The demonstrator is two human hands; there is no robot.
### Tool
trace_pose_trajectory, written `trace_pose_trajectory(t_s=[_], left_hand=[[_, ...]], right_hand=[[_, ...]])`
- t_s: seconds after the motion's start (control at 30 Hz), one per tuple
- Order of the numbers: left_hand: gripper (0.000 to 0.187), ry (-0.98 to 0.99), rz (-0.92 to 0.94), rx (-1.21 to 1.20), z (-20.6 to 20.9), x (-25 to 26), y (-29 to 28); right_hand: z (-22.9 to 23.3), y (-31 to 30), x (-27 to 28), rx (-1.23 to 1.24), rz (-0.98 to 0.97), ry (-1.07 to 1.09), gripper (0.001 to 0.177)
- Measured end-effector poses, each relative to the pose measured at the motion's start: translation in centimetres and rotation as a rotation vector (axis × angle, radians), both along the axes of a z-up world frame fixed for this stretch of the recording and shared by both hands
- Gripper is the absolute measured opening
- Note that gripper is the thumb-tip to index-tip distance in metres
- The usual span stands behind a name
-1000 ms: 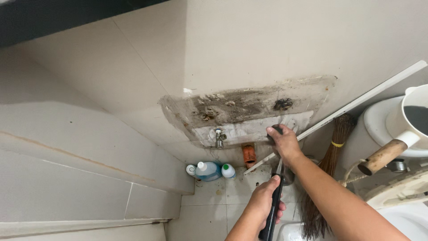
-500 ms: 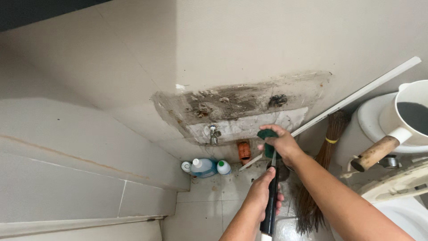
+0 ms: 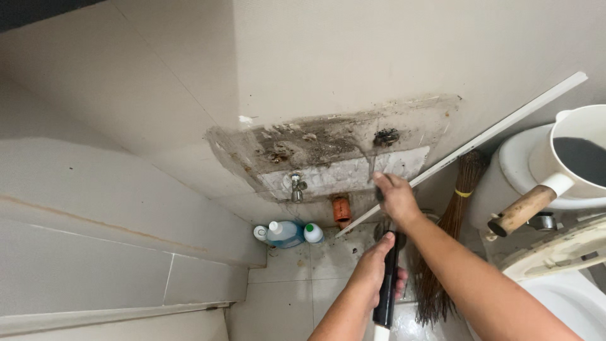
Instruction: The person scrubs a stained section of a tiled wall using a sponge and a handheld shower head. They repeatedly wet the wall, scrub the grime, and rinse the area, focusing on the lower portion near the floor and plumbing fixtures.
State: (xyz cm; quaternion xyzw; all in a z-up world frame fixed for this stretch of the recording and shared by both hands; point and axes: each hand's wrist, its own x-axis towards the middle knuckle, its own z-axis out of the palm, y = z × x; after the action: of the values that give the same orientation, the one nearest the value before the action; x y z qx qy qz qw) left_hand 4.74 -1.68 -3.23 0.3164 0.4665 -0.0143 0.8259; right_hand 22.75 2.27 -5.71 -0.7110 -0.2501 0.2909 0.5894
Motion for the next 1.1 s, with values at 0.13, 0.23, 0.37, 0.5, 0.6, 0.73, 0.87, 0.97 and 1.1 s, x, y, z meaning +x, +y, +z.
trace_pose_trajectory(t_s=[0.13, 0.23, 0.37, 0.5, 0.6, 0.73, 0.87, 0.97, 1.1], left_hand=[[0.049, -0.129, 0.180, 0.062, -0.3, 1.2, 1.4], [0.050, -0.254, 0.394, 0.114, 0.3, 2.6, 3.0], [0.049, -0.243, 0.488, 0.181, 2.3, 3.7, 3.9], [0.052, -0.374, 0.400, 0.089, 4.5, 3.7, 3.6], [0.055, -0.521, 0.364, 0.044, 5.0, 3.5, 3.1], [0.053, -0.405, 0.238, -0.075, 4.5, 3.4, 3.7], [0.049, -0.255, 0.287, 0.143, 3.4, 3.3, 7.2], [0.045, -0.248, 0.327, 0.330, 2.6, 3.7, 10.7], [0.043, -0.345, 0.361, 0.342, 1.7, 5.1, 13.7]], right_hand=[[0.9, -3.1, -1.0, -0.067, -0.041, 0.179, 0.025], [1.8, -6.3, -2.8, -0.149, 0.162, 0.247, 0.030], [3.0, -8.5, -5.0, -0.152, 0.315, 0.138, 0.048], [5.0, -8.5, -4.7, -0.045, 0.197, 0.359, 0.053], [6.3, -8.4, -4.3, -0.022, 0.196, 0.463, 0.051], [7.5, -8.6, -4.7, 0.006, 0.201, 0.428, 0.047], [7.9, -8.8, -6.0, -0.012, 0.228, 0.454, 0.042], [8.2, -9.2, -7.3, -0.111, 0.243, 0.402, 0.041], [8.9, -9.7, -8.0, -0.285, 0.261, 0.292, 0.042]])
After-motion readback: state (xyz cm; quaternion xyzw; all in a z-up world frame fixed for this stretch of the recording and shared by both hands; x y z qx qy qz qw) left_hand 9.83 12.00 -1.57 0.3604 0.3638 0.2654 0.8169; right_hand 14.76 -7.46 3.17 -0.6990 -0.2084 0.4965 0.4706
